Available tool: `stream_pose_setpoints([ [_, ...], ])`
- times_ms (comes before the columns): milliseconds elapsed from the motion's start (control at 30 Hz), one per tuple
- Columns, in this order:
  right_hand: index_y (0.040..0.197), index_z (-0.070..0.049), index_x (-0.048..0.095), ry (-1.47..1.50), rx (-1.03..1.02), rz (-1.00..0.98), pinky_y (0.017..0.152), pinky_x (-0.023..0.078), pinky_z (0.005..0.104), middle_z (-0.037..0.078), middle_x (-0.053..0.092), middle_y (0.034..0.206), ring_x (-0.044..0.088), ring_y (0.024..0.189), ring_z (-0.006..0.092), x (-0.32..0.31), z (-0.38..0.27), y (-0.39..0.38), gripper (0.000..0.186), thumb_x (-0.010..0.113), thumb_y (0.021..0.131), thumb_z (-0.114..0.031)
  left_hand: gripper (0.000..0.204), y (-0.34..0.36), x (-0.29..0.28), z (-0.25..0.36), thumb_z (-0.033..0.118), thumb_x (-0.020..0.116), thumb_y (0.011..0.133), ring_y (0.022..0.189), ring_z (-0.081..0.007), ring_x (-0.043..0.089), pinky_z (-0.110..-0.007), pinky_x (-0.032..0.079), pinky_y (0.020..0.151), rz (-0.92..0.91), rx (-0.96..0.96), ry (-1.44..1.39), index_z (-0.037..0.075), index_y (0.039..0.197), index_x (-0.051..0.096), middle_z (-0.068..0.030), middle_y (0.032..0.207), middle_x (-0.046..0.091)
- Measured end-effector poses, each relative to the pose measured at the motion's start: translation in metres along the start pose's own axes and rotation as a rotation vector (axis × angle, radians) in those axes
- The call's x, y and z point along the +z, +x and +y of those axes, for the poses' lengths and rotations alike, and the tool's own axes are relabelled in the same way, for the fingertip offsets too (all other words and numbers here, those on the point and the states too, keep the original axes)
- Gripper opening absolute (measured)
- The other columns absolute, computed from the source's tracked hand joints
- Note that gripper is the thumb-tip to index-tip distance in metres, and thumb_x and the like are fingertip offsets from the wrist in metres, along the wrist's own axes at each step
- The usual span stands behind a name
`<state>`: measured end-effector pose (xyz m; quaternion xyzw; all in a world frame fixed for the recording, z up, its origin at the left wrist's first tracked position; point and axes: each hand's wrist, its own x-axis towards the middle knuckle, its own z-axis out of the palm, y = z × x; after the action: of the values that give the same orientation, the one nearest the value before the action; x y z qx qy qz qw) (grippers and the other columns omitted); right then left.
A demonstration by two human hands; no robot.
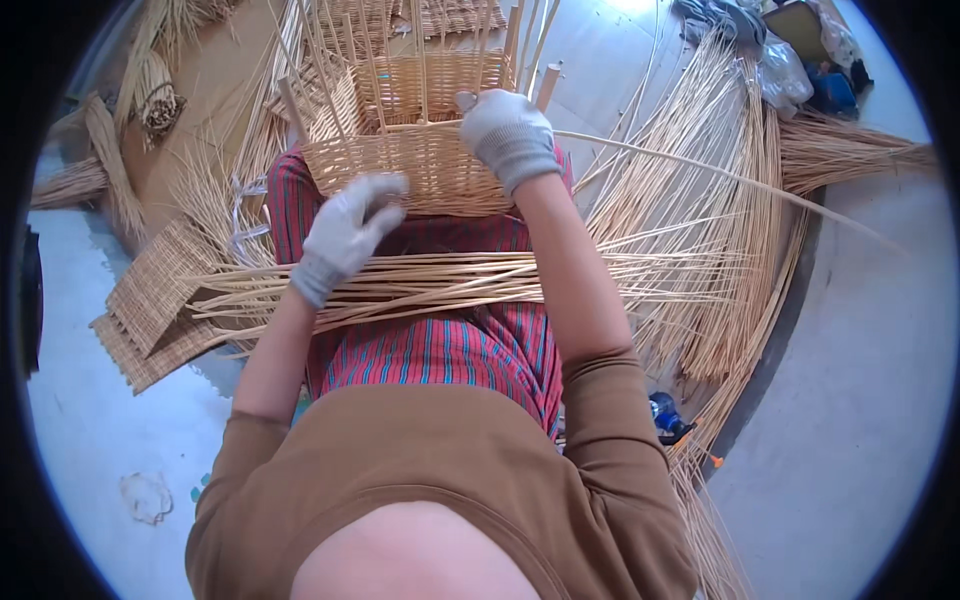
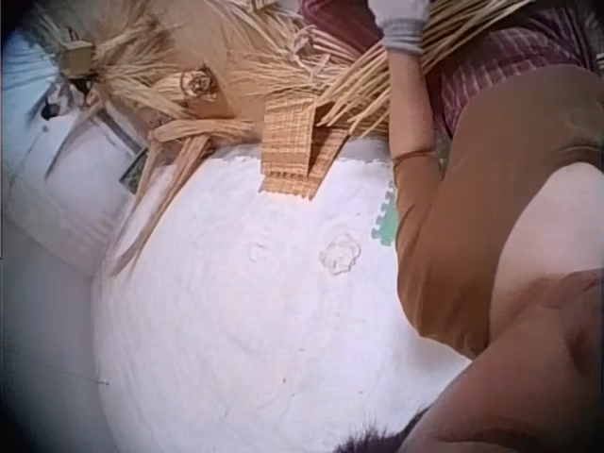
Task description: Weaving a wicker basket using long wooden strips or reeds.
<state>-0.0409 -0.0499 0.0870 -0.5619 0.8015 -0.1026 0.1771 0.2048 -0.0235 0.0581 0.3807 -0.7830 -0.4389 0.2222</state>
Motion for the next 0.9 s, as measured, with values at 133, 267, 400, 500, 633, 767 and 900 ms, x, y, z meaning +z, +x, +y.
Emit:
stream_pose_setpoints([
  [133, 0.114, -0.006, 0.061, 0.012, -0.42, 0.299, 0.07, 0.054, 0.0469, 0.02, 0.066, 0.09, 0.066, 0.078, 0.0373, 0.001, 0.003, -0.03, 0.033, 0.054, 0.092, -0.03, 0.024, -0.043, -0.014, -0.029, 0.037, 0.065, 0.081, 0.091, -0.0301, 0.064, -0.044, 0.05, 0.082, -0.356, -0.215, 0.502, 0.016, 0.09, 0.072, -0.0107, 0.095, 0.066],
  [267, 0.116, -0.004, 0.06, 0.454, -0.444, 0.475, 0.068, 0.052, 0.0364, 0.014, 0.064, 0.087, 0.064, 0.072, 0.0274, 0.038, -0.003, -0.104, 0.029, 0.062, 0.087, -0.004, 0.018, -0.037, -0.01, -0.035, 0.031, 0.068, 0.081, 0.072, -0.0297, 0.064, -0.042, 0.049, 0.066, 0.065, -0.091, 0.327, 0.013, 0.08, 0.071, -0.0078, 0.077, 0.065],
  [400, 0.129, -0.005, 0.052, 1.424, 0.113, -0.476, 0.062, 0.047, 0.0216, 0.006, 0.065, 0.09, 0.057, 0.071, 0.0063, 0.075, -0.001, -0.146, 0.036, 0.049, 0.101, -0.027, 0.01, -0.014, -0.002, -0.004, 0.017, 0.06, 0.076, 0.076, -0.0262, 0.063, -0.041, 0.046, 0.072, 0.2, 0.418, 0.31, 0.015, 0.084, 0.066, -0.005, 0.078, 0.063],
  [500, 0.116, -0.005, 0.058, 1.3, -0.04, -0.004, 0.058, 0.045, 0.0224, 0.003, 0.061, 0.083, 0.053, 0.065, 0.0072, 0.034, 0.016, -0.127, 0.029, 0.054, 0.099, -0.029, 0.013, -0.01, -0.022, 0.012, 0.015, 0.059, 0.078, 0.077, -0.025, 0.062, -0.041, 0.046, 0.071, 0.015, 0.387, 0.502, 0.017, 0.089, 0.065, -0.0045, 0.081, 0.063],
  [633, 0.115, 0.0, 0.057, 1.758, -0.027, 0.663, 0.058, 0.043, 0.0202, 0.0, 0.055, 0.082, 0.049, 0.07, 0.0043, -0.063, 0.04, -0.1, 0.025, 0.051, 0.101, -0.02, 0.012, -0.008, -0.078, -0.012, 0.006, 0.063, 0.08, 0.07, -0.0285, 0.064, -0.039, 0.05, 0.063, 0.411, 0.262, 0.313, 0.011, 0.091, 0.067, -0.0085, 0.076, 0.066],
  [767, 0.114, -0.006, 0.056, 1.32, 0.1, 0.367, 0.088, 0.049, 0.0306, 0.003, 0.063, 0.103, 0.058, 0.097, 0.0142, -0.036, 0.034, -0.09, 0.019, 0.058, 0.096, -0.011, 0.012, -0.001, -0.057, -0.025, 0.019, 0.066, 0.087, 0.079, -0.0322, 0.065, -0.037, 0.052, 0.07, 0.2, 0.104, -0.089, 0.007, 0.09, 0.067, -0.0141, 0.084, 0.067],
  [900, 0.108, -0.004, 0.054, 1.694, -0.14, 0.39, 0.078, 0.059, 0.0348, 0.014, 0.066, 0.099, 0.067, 0.089, 0.023, 0.007, 0.041, -0.075, 0.012, 0.055, 0.097, -0.009, 0.02, 0.018, -0.033, -0.022, 0.009, 0.067, 0.088, 0.086, -0.0182, 0.067, -0.029, 0.051, 0.075, 0.6, 0.124, -0.058, 0.003, 0.106, 0.064, -0.0111, 0.099, 0.069],
])
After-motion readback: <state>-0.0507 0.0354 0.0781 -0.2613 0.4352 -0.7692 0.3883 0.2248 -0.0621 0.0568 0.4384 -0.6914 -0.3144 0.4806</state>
